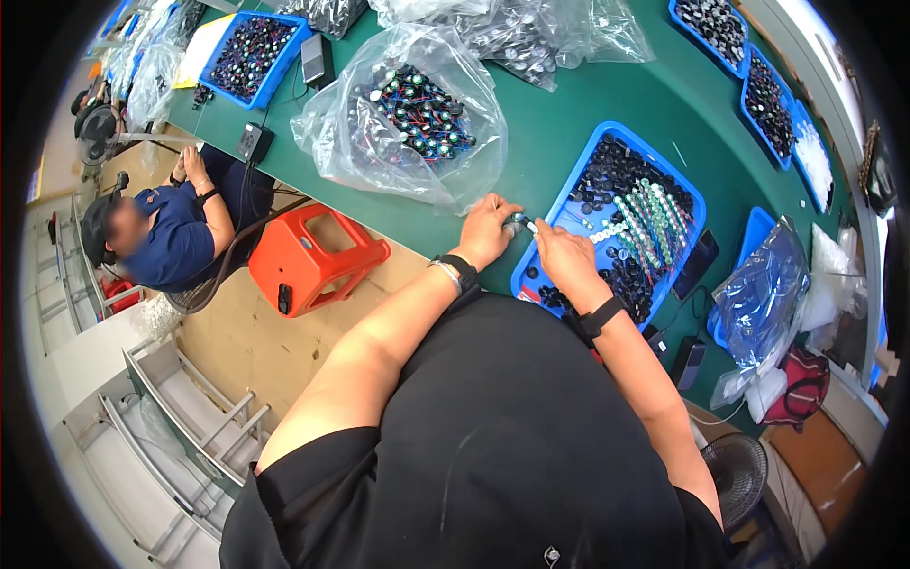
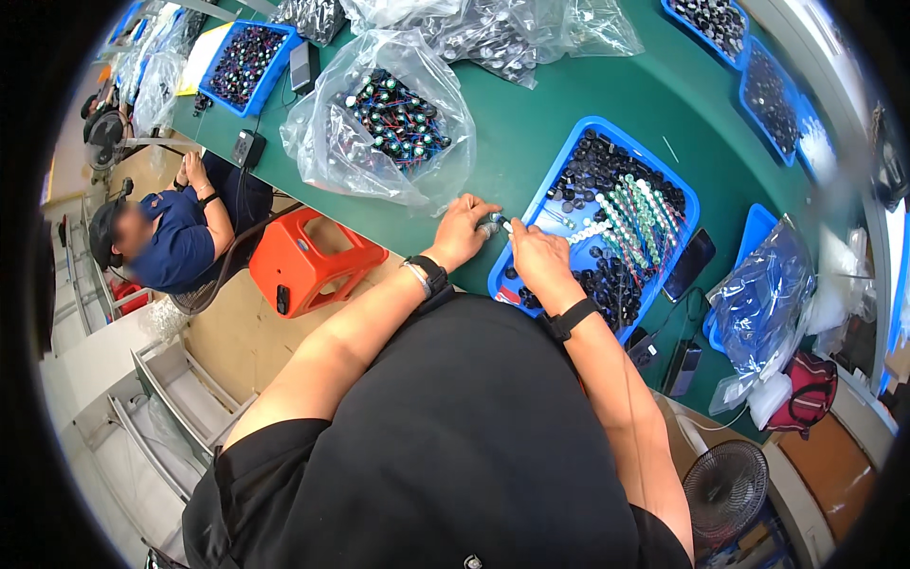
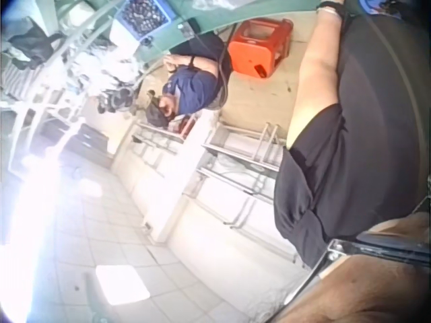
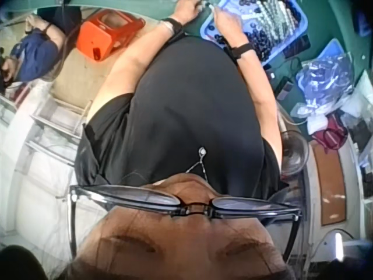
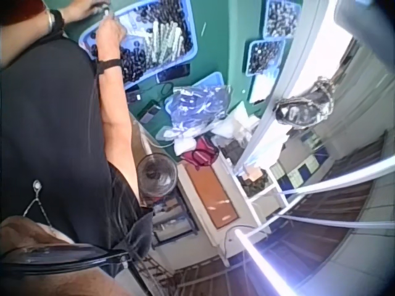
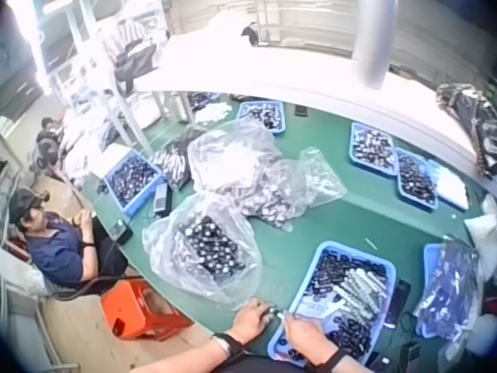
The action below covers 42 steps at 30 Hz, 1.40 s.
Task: The person repeatedly picks small cylindrical electronic components from a blue tray, attaches a black cap to each one, and places the assembled unit into a plastic bag. The process is repetitive and performed by hand at a workbench.
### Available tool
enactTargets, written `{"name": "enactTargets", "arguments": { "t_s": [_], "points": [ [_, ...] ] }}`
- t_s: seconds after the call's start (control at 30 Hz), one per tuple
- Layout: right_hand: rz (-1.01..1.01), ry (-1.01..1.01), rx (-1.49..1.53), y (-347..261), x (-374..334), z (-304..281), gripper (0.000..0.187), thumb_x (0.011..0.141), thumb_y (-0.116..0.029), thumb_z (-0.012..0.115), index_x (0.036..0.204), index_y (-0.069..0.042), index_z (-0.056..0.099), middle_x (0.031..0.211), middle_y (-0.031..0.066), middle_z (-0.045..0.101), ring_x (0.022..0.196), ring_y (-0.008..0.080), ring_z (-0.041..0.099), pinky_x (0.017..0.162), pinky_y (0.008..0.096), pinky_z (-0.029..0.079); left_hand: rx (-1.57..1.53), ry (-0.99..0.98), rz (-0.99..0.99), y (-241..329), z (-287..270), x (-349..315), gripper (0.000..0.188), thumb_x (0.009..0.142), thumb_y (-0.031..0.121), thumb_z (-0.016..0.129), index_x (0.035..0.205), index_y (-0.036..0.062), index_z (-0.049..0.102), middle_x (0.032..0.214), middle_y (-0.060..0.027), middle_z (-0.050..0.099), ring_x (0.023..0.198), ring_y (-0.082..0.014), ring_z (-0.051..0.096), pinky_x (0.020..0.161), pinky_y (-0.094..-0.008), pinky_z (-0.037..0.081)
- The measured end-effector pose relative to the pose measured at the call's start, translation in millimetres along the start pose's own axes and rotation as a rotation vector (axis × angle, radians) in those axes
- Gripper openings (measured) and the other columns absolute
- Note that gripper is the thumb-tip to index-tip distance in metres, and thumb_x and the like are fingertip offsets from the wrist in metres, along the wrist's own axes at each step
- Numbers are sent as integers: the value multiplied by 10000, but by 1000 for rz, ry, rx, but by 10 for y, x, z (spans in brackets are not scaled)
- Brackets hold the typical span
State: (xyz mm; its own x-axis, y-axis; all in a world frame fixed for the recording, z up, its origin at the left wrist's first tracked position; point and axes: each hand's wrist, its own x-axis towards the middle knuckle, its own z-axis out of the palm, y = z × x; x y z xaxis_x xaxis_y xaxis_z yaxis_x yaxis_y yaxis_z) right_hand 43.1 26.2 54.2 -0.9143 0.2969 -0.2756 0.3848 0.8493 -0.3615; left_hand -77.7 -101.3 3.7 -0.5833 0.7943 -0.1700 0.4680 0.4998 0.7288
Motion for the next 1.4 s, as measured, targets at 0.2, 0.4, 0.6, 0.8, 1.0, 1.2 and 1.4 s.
{"name": "enactTargets", "arguments": {
  "t_s": [0.2,0.4,0.6,0.8,1.0,1.2,1.4],
  "points": [
    [3,-30,-69,-56,52,-11,322,920,-214,469,1157,-20,568,818,150,654,711,288,653,635,418,487,-19,20,-21,11,-9,18,342,727,50,682,1057,125,635,988,-69,548,989,-286,515,897,-388,422],
    [-42,3,-81,-52,95,25,328,915,-198,464,1167,-12,562,813,140,651,705,274,654,619,400,491,28,-13,-76,7,-2,40,346,734,52,679,1066,131,627,966,-67,546,966,-275,532,878,-380,438],
    [-150,-48,-272,-63,145,87,400,794,-103,537,1171,28,560,762,116,641,672,214,646,564,333,496,15,-16,-57,-13,-10,64,344,730,60,685,1061,135,627,962,-64,546,973,-274,534,869,-388,443],
    [-274,-195,-419,-210,235,-41,430,747,-84,571,1144,82,570,876,123,658,779,187,651,571,295,506,-9,-25,-94,1,-26,74,263,762,94,629,1019,146,641,983,-66,563,1009,-295,539,905,-418,420],
    [-323,-201,-544,-420,320,-13,514,730,-124,616,1158,143,515,802,74,644,754,160,638,565,278,502,3,7,-68,-90,59,80,254,783,123,644,1037,134,642,962,-74,566,938,-307,557,819,-407,458],
    [-277,-162,-464,-254,279,56,360,770,-110,596,1076,77,570,819,101,656,739,188,659,583,309,508,-1,-13,-68,-100,44,71,246,811,156,646,1056,136,636,973,-70,572,935,-305,562,814,-400,459],
    [24,106,40,-19,29,-149,299,910,-186,482,1143,-16,561,841,155,653,736,289,652,640,412,504,-261,-47,-100,-83,-50,55,351,756,4,657,1094,89,617,977,-79,595,877,-223,605,802,-340,490]
  ]
}}
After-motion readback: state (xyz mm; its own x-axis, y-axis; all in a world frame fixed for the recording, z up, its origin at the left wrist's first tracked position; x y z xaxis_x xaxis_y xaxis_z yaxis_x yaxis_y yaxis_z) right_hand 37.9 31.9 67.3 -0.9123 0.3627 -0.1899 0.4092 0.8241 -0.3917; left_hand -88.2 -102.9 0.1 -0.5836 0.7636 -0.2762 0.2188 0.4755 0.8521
